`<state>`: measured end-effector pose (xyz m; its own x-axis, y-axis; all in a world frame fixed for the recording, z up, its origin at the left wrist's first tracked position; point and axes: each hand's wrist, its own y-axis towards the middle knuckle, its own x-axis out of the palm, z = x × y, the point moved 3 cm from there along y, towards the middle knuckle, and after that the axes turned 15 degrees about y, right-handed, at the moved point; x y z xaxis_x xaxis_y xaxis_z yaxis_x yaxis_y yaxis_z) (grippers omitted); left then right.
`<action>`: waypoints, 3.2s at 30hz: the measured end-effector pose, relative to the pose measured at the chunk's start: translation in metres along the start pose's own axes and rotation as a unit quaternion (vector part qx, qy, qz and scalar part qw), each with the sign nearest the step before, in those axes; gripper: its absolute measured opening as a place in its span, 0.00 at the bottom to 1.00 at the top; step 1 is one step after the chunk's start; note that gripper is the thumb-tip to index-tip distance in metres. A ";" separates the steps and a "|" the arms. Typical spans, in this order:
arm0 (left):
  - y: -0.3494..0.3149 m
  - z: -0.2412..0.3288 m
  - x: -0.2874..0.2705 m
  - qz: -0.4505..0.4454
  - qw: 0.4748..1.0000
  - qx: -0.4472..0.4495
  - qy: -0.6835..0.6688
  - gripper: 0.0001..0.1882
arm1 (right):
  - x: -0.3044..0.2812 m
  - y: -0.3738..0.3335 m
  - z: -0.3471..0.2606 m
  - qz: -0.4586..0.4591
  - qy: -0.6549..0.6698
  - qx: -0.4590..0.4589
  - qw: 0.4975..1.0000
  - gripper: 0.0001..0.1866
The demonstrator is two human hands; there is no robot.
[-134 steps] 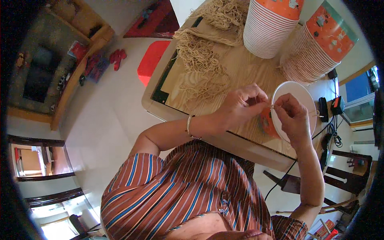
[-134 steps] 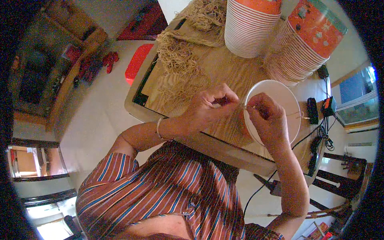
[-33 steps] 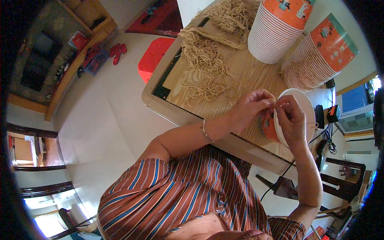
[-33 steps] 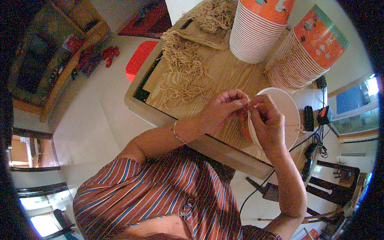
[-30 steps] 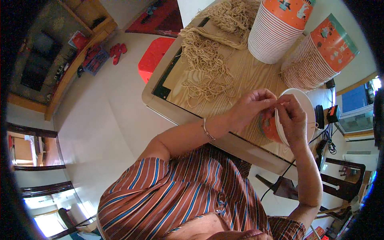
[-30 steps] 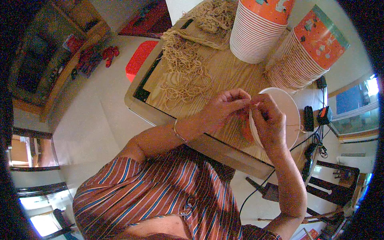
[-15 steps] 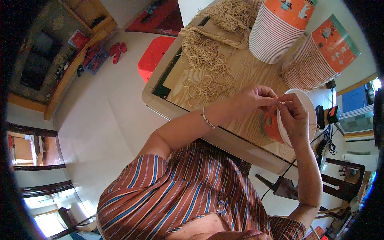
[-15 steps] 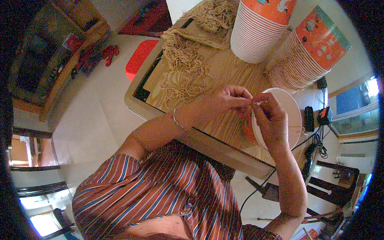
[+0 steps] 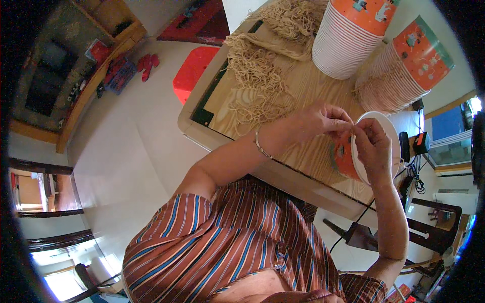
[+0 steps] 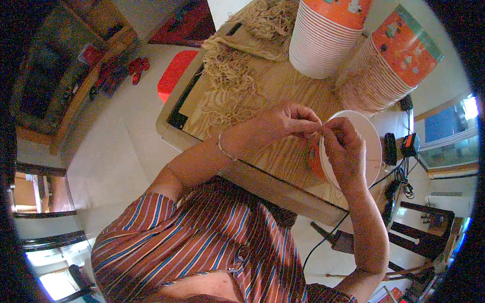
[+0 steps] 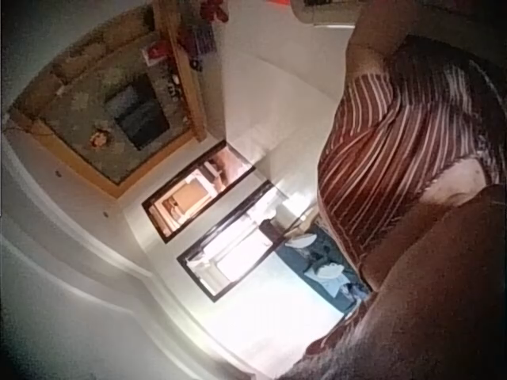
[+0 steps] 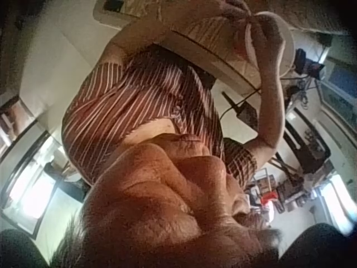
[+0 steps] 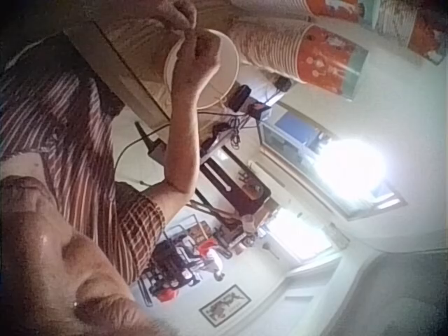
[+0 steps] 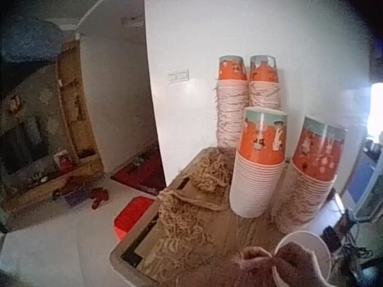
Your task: Place shredded material into paper cups and organize them on a table.
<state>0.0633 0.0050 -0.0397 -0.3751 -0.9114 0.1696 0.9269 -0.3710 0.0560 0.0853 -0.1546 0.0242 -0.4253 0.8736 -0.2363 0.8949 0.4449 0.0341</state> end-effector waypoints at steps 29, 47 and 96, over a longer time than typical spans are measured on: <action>-0.015 0.031 0.022 0.200 0.779 0.282 0.524 0.05 | -0.015 -0.002 -0.006 -0.073 0.254 0.288 0.920 0.06; 0.003 -0.016 0.011 -0.008 0.997 0.030 -0.070 0.09 | -0.014 -0.003 0.001 -0.063 0.059 0.007 0.996 0.05; 0.006 -0.007 0.015 -0.011 0.998 0.056 0.022 0.09 | -0.013 0.000 -0.015 -0.039 0.043 0.134 0.989 0.07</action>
<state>0.0627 -0.0121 -0.0440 -0.3928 -0.9114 0.1230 0.9131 -0.3705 0.1702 0.0884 -0.1633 0.0416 -0.4936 0.8578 -0.1434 0.8578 0.4529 -0.2430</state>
